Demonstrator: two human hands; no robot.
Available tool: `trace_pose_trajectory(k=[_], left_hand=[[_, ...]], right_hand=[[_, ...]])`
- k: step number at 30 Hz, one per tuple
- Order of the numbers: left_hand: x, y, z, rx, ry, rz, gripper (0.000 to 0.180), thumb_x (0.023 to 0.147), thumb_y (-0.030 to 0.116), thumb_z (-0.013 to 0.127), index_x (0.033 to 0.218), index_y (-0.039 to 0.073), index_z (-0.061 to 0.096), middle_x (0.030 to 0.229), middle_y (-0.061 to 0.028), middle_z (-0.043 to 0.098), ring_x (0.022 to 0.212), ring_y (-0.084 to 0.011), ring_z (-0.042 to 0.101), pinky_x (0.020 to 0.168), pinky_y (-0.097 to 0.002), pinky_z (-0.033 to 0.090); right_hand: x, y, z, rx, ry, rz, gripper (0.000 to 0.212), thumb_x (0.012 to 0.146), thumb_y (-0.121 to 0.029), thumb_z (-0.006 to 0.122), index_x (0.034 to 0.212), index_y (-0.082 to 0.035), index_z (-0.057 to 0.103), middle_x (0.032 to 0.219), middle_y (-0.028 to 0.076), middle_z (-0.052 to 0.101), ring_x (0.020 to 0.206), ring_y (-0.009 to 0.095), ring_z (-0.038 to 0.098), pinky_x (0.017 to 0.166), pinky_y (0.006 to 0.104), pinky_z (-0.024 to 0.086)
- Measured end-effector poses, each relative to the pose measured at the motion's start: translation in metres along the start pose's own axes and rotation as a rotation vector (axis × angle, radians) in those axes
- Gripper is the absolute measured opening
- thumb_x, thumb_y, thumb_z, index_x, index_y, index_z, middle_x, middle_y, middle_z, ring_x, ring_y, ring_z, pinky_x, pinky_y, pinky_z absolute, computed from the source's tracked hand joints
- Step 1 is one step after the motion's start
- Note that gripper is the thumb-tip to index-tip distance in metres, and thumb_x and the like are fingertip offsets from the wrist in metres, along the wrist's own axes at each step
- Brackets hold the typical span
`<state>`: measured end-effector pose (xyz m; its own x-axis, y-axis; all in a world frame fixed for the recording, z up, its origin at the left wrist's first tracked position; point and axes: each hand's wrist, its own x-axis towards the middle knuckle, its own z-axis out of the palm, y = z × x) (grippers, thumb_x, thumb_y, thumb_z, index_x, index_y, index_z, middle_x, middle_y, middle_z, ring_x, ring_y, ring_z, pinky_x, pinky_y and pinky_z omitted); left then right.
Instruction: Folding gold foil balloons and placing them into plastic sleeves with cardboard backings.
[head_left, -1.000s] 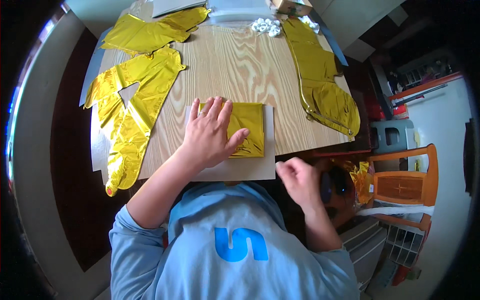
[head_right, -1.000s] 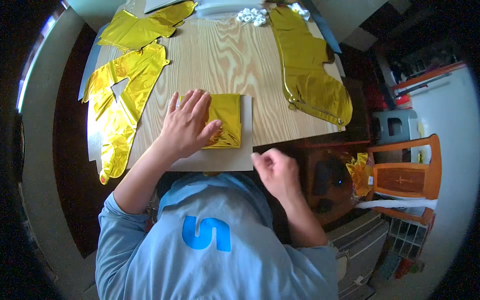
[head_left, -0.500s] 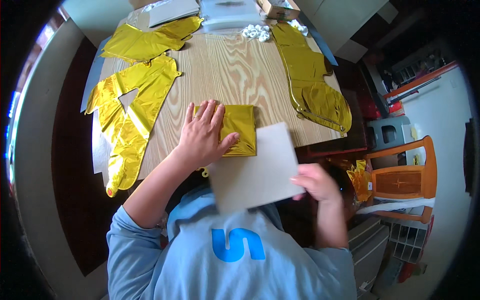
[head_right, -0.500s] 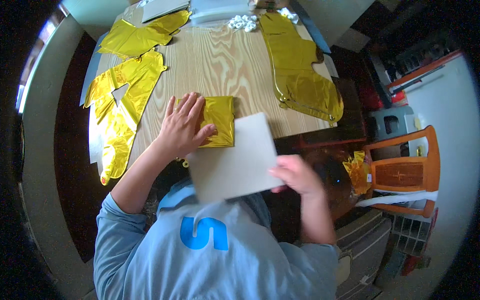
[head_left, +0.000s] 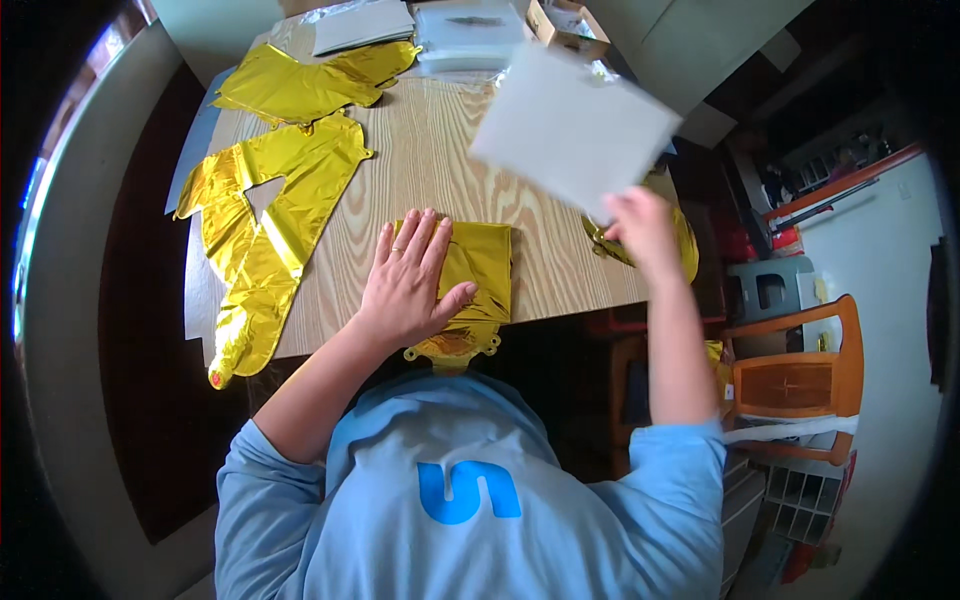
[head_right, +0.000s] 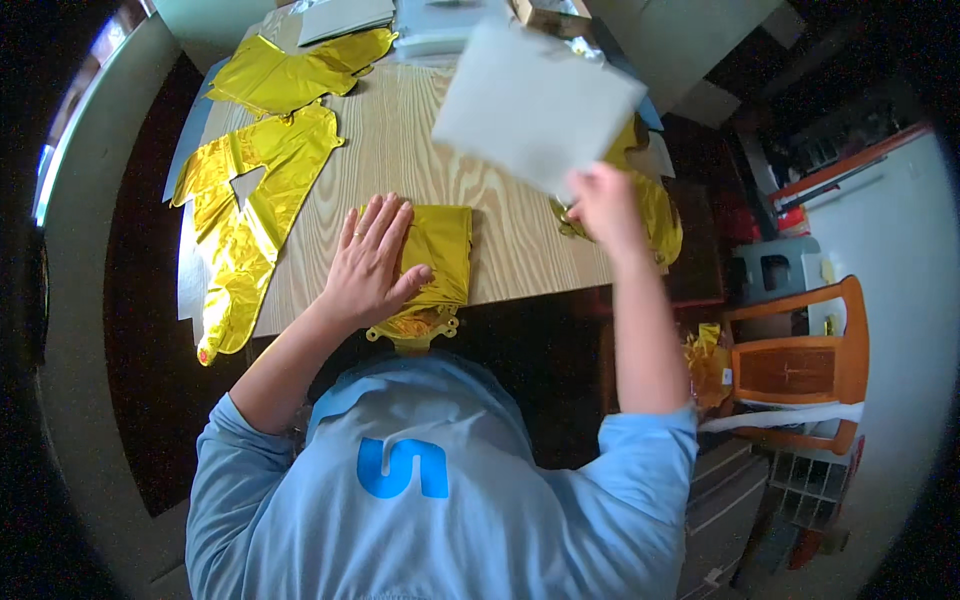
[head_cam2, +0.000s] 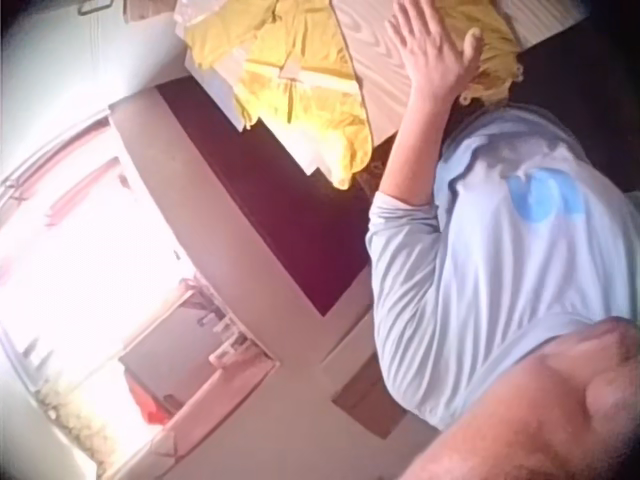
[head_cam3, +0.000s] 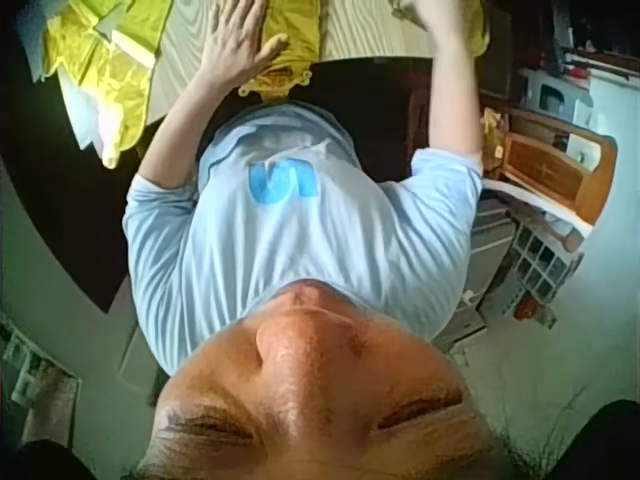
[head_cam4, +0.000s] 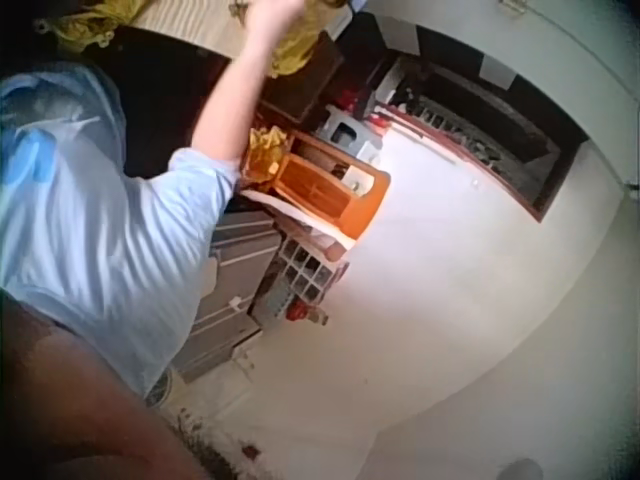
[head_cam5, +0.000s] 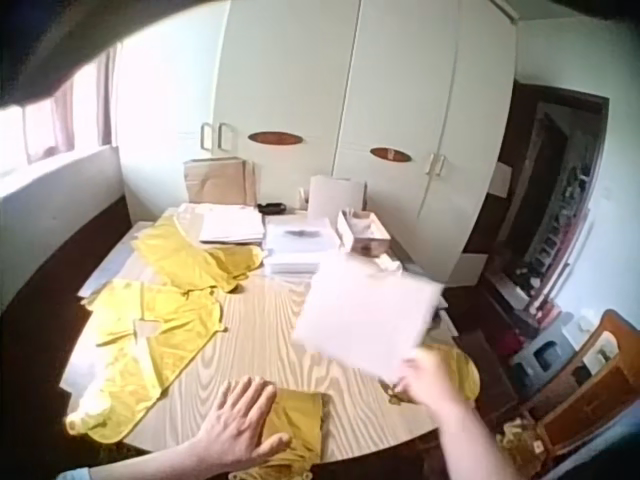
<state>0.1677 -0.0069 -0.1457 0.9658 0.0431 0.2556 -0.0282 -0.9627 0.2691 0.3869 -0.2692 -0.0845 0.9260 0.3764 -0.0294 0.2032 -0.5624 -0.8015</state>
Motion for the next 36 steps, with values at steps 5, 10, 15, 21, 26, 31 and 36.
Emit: trace_pose_trajectory(k=[5,10,15,21,26,31,36], left_hand=[[-0.001,0.000,-0.003,0.046,0.027,-0.024,0.085,0.099,0.063,0.043,0.153,-0.002,0.036,0.159,-0.0256,0.035,0.151,-0.0424,0.027,0.122,-0.0581,0.015],[0.004,-0.006,-0.005,0.035,0.013,-0.106,0.085,0.097,0.060,0.047,0.152,-0.003,0.035,0.158,-0.0267,0.035,0.151,-0.0422,0.027,0.122,-0.0558,0.017],[0.003,-0.011,-0.012,-0.158,0.010,-0.206,0.080,0.102,0.054,0.045,0.157,-0.002,0.028,0.162,-0.0282,0.027,0.152,-0.0420,0.022,0.124,-0.0512,0.015],[-0.023,-0.035,-0.037,-0.146,0.042,-0.284,0.077,0.100,0.041,0.053,0.158,-0.001,0.025,0.163,-0.0273,0.025,0.153,-0.0401,0.020,0.125,-0.0493,0.014],[-0.040,-0.042,-0.035,-0.176,0.016,-0.194,0.094,0.092,0.046,0.066,0.159,0.000,0.020,0.162,-0.0276,0.024,0.153,-0.0416,0.022,0.125,-0.0505,0.015],[-0.018,-0.062,-0.044,-0.338,-0.053,-0.062,0.098,0.086,0.050,0.072,0.159,0.005,0.025,0.163,-0.0257,0.025,0.153,-0.0424,0.022,0.125,-0.0516,0.015],[-0.013,-0.049,-0.052,-0.073,-0.080,0.189,0.092,0.075,0.053,0.078,0.150,0.010,0.046,0.159,-0.0218,0.034,0.149,-0.0410,0.030,0.122,-0.0589,0.023]], right_hand=[[0.012,-0.024,0.060,-0.193,-0.727,0.120,0.017,0.092,-0.015,0.067,0.083,0.000,0.067,0.070,0.006,0.066,0.058,0.011,0.061,0.055,0.0295,0.049],[-0.009,-0.062,0.065,-0.573,-0.680,-0.116,0.021,0.088,-0.021,0.073,0.077,-0.004,0.068,0.068,0.010,0.069,0.062,0.025,0.066,0.060,0.0394,0.051],[-0.030,-0.092,0.087,-0.632,-0.120,-0.517,0.027,0.094,-0.026,0.066,0.107,-0.002,0.068,0.119,0.019,0.070,0.106,0.033,0.067,0.094,0.0482,0.050],[-0.003,-0.040,0.135,-0.670,-0.256,-0.915,0.043,0.099,-0.022,0.056,0.139,-0.005,0.057,0.152,0.014,0.049,0.147,0.034,0.036,0.123,0.0555,0.021],[0.028,-0.042,0.148,-0.500,-0.364,-0.954,0.042,0.099,-0.018,0.054,0.140,-0.008,0.058,0.153,0.013,0.049,0.146,0.033,0.038,0.120,0.0529,0.027],[0.019,-0.043,0.136,-0.569,-0.297,-0.931,0.042,0.099,-0.019,0.055,0.140,-0.009,0.059,0.149,0.012,0.053,0.138,0.031,0.046,0.111,0.0479,0.037],[-0.016,-0.024,0.116,-0.666,-0.183,-0.896,0.042,0.098,-0.021,0.056,0.138,-0.009,0.059,0.147,0.011,0.054,0.132,0.030,0.050,0.105,0.0459,0.040]])
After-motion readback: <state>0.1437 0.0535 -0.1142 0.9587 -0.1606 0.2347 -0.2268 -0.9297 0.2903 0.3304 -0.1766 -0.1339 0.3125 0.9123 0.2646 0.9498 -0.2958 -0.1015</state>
